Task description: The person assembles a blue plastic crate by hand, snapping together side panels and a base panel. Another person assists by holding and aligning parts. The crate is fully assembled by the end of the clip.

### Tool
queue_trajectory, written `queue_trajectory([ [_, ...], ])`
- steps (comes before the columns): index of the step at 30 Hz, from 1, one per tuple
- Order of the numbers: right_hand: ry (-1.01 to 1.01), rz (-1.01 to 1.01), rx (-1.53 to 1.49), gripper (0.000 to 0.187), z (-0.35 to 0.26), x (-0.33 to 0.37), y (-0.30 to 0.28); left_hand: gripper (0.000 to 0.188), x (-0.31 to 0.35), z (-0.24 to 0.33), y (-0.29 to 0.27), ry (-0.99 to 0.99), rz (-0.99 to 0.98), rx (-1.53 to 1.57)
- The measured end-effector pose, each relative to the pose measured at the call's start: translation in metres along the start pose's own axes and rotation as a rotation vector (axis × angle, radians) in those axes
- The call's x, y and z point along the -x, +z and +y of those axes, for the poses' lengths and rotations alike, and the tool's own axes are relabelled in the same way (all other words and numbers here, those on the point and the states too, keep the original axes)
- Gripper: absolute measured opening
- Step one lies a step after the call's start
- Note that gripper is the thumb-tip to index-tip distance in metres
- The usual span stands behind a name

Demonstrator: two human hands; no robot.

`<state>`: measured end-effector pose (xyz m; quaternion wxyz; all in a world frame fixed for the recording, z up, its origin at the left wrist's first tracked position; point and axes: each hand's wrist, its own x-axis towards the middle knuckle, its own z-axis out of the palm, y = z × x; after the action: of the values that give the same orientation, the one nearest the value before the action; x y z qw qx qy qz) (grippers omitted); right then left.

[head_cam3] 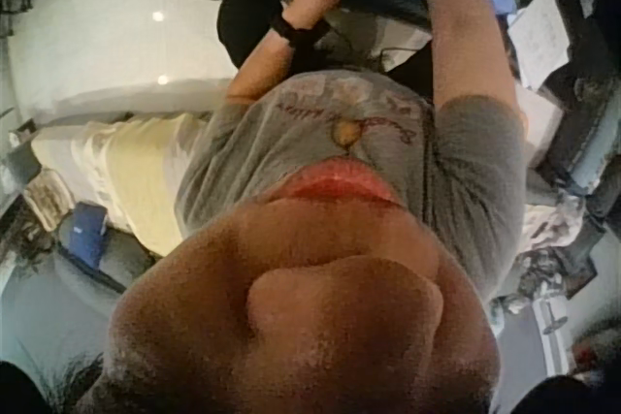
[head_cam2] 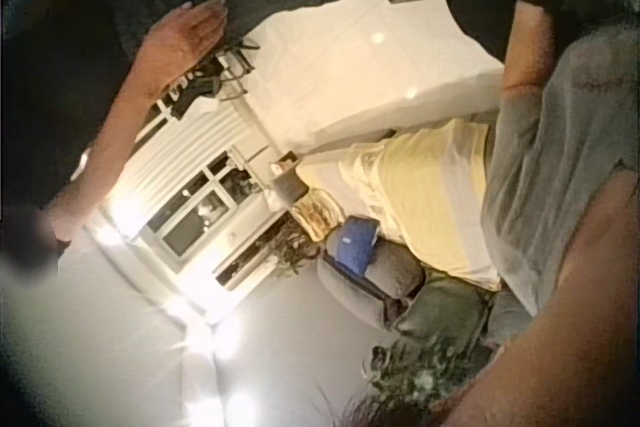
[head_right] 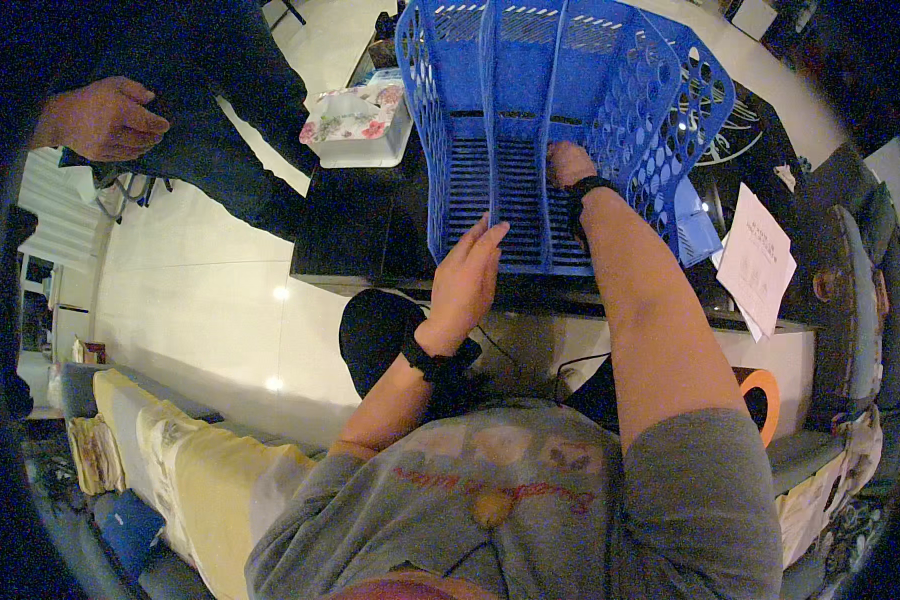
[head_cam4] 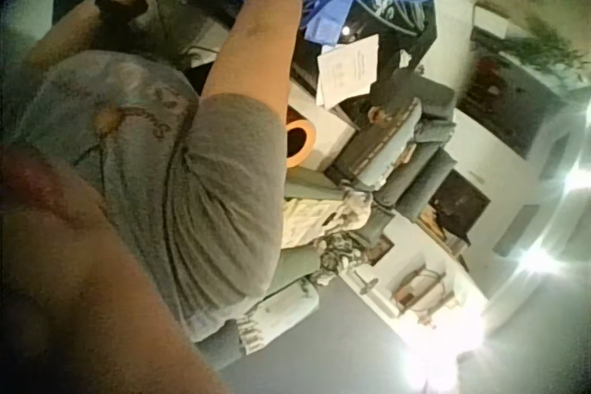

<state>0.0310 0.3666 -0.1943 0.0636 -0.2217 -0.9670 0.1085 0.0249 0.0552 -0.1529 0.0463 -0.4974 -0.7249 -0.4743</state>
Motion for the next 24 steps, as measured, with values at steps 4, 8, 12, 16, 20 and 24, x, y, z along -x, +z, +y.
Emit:
queue_trajectory([
  [4, -0.11, -0.158, 0.112, 0.026, 0.013, -0.009, 0.002, 0.037, -0.003, 0.001, 0.002, 0.049, -0.006, -0.017],
  [8, -0.039, -0.157, -0.041, 0.028, 0.016, -0.015, 0.006, 0.044, -0.002, 0.002, 0.0, 0.066, -0.013, -0.03],
  [12, 0.046, -0.112, -0.132, 0.03, 0.013, -0.017, 0.014, 0.044, -0.001, 0.0, -0.002, 0.061, 0.014, -0.008],
  [16, 0.249, 0.004, -0.296, 0.032, 0.01, -0.014, 0.021, 0.043, -0.001, -0.001, -0.001, 0.082, 0.017, -0.012],
  [20, 0.117, 0.055, -0.179, 0.033, -0.013, 0.001, 0.0, 0.04, -0.002, -0.001, 0.0, 0.08, 0.004, -0.045],
  [24, 0.098, 0.009, 0.123, 0.024, -0.055, 0.031, -0.075, 0.036, -0.006, -0.005, -0.002, 0.021, -0.029, -0.077],
])
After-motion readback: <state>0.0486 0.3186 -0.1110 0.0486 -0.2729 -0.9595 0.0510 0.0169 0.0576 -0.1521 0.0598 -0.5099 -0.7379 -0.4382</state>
